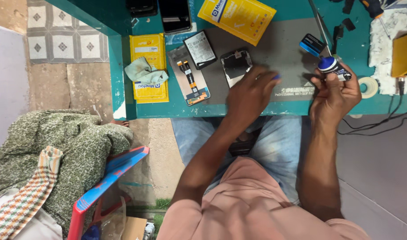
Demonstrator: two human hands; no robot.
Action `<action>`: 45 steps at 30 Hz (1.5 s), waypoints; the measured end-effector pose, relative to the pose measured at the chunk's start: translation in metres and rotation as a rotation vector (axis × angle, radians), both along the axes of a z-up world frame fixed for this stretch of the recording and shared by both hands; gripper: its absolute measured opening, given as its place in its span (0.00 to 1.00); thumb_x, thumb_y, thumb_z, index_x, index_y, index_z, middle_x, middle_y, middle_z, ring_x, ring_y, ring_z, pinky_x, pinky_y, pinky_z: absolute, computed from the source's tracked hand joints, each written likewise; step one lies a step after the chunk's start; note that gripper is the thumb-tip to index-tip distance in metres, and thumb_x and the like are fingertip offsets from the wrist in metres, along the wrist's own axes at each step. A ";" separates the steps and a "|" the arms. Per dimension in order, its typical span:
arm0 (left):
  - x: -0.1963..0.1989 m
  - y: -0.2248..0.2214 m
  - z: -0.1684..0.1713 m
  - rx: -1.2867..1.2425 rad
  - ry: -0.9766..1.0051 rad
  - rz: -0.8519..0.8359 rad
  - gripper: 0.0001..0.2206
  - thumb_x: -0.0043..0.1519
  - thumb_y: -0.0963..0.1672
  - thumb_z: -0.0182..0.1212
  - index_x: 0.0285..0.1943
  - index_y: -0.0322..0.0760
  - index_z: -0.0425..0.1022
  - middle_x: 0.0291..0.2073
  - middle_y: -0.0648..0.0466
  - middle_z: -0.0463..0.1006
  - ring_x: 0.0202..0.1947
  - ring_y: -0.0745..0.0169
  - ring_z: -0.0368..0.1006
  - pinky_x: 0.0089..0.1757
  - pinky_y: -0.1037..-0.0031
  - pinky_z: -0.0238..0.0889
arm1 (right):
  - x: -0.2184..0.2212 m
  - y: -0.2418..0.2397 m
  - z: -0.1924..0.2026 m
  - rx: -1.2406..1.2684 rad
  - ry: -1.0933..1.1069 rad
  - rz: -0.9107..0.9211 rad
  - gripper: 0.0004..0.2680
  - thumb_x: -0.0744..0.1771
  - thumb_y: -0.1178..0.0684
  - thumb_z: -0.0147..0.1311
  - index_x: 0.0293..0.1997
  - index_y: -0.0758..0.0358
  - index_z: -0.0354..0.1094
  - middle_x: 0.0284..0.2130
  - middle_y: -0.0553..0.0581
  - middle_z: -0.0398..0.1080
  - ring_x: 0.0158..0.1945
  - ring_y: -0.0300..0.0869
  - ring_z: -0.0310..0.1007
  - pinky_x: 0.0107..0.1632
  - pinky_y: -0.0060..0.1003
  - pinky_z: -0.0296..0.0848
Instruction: The person applies adhesive from a tube to the frame of a mobile phone and then presses a replacement screen assembly into the frame by hand.
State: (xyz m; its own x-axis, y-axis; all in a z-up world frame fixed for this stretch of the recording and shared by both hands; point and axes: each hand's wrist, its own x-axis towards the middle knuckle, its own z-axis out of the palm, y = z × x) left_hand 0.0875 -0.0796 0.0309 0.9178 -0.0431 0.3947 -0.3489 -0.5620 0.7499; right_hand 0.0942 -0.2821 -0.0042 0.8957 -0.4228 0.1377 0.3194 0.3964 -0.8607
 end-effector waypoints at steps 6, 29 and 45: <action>0.064 -0.040 -0.015 -0.006 -0.091 -0.026 0.16 0.66 0.41 0.58 0.64 0.34 0.73 0.58 0.44 0.76 0.52 0.44 0.78 0.48 0.63 0.75 | -0.002 0.001 0.006 -0.013 -0.026 -0.019 0.13 0.71 0.60 0.63 0.59 0.76 0.67 0.46 0.66 0.75 0.47 0.49 0.81 0.45 0.38 0.84; -0.035 0.058 -0.021 -0.287 0.268 0.097 0.22 0.68 0.38 0.56 0.72 0.31 0.63 0.66 0.40 0.69 0.55 0.47 0.73 0.54 0.63 0.69 | -0.007 0.098 0.038 -0.472 0.093 0.301 0.11 0.75 0.56 0.49 0.61 0.73 0.55 0.49 0.65 0.75 0.53 0.45 0.79 0.59 0.40 0.82; 0.037 0.073 -0.025 -0.098 0.289 -0.382 0.65 0.40 0.39 0.84 0.82 0.43 0.31 0.80 0.40 0.29 0.80 0.40 0.27 0.73 0.56 0.41 | -0.004 0.077 -0.011 -0.184 0.118 0.388 0.13 0.75 0.50 0.45 0.62 0.63 0.45 0.44 0.64 0.72 0.51 0.52 0.80 0.56 0.47 0.83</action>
